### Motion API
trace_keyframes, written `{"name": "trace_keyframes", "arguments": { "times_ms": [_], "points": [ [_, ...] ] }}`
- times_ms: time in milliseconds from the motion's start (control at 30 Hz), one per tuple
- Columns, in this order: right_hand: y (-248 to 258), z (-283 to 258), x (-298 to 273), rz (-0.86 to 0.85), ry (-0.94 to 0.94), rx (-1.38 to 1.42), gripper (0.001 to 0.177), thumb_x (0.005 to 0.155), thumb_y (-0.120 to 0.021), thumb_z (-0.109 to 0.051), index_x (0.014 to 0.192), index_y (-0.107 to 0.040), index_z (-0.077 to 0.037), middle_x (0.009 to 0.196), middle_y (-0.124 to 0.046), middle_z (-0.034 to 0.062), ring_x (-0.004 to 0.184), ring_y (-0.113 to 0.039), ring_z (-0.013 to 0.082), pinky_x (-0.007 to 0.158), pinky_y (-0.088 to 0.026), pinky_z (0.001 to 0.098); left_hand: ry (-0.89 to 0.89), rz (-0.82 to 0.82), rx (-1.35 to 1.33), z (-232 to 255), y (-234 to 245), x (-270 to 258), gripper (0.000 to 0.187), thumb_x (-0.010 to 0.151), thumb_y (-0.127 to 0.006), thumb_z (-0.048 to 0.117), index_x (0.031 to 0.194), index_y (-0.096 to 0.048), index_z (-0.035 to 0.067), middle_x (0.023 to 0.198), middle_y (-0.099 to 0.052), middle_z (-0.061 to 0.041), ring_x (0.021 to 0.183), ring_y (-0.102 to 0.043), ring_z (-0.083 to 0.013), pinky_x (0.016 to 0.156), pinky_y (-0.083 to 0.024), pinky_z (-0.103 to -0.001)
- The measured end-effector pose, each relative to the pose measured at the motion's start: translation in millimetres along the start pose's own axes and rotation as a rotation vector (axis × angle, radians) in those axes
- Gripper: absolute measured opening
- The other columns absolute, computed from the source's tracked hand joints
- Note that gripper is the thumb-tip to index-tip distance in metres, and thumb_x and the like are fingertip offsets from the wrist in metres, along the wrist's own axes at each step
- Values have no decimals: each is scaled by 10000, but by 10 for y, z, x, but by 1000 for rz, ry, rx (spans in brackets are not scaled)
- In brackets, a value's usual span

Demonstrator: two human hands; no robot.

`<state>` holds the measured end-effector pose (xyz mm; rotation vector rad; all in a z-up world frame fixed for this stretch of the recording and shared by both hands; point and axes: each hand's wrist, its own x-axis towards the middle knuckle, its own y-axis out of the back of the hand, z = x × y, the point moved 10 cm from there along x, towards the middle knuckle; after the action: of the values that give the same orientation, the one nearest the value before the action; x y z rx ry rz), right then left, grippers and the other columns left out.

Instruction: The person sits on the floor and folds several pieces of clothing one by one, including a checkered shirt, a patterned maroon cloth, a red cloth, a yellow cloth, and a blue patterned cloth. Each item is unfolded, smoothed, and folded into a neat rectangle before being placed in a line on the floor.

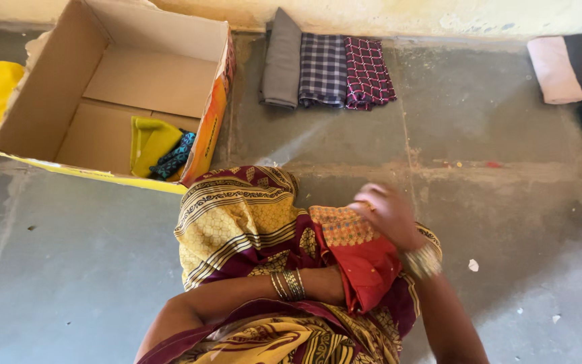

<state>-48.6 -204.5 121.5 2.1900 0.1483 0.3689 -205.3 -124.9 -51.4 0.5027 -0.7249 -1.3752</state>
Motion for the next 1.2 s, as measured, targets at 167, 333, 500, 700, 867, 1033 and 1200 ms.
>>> {"name": "trace_keyframes", "arguments": {
  "times_ms": [167,333,500,700,867,1033,1200],
  "points": [
    [261,-86,-805,-104,-105,122,363,849,-631,-95,1200,-721,-117,1213,-722,64,1153,-665,235,990,-525,402,-141,191,-223,-51,76,-24,332,937,-611,245,1177,-655,19,1235,-668,-215,1117,-641,-378,1003,-498,-462],
    [-169,-450,-1203,-370,153,26,854,630,-715,-106,1459,-510,-87,1541,-498,117,1490,-310,330,1223,-162,536,-23,-63,-369,-130,-44,42,307,1026,-544,264,1188,-672,37,1236,-716,-199,1108,-684,-340,1022,-529,-408],
    [-313,-309,-1128,-373,68,-15,804,723,-817,-234,1443,-491,-83,1492,-512,116,1448,-342,315,1199,-149,507,153,15,-738,165,671,-40,577,1099,-374,409,1481,-480,-9,1500,-532,-222,1384,-506,-296,1178,-365,-384],
    [-273,213,-1134,-261,-283,347,255,911,-708,-234,1093,-761,-64,1073,-761,84,1049,-699,220,950,-530,349,354,85,-1005,372,1368,-313,680,1088,-336,526,1521,-450,15,1541,-514,-193,1432,-482,-267,1212,-339,-377],
    [-337,477,-1224,-144,-424,446,255,949,-692,-244,1052,-738,-16,948,-735,98,897,-669,157,818,-543,304,358,373,-892,109,1523,-481,462,1066,-539,375,1312,-655,2,1250,-706,-159,1140,-675,-196,994,-559,-339],
    [-189,835,-1261,-49,-546,346,379,970,-636,-308,1239,-706,-51,1000,-785,30,881,-704,107,815,-559,286,426,542,-872,-234,1527,-757,238,1046,-638,227,1135,-737,30,919,-768,-84,815,-734,-120,744,-635,-239],
    [117,1135,-1472,195,-817,656,417,1024,-582,-347,1290,-699,-49,1068,-748,77,887,-681,152,761,-550,322,397,209,-553,-79,1343,-569,425,1035,-605,391,1176,-753,18,1040,-786,-153,902,-756,-249,813,-599,-370]
  ]
}}
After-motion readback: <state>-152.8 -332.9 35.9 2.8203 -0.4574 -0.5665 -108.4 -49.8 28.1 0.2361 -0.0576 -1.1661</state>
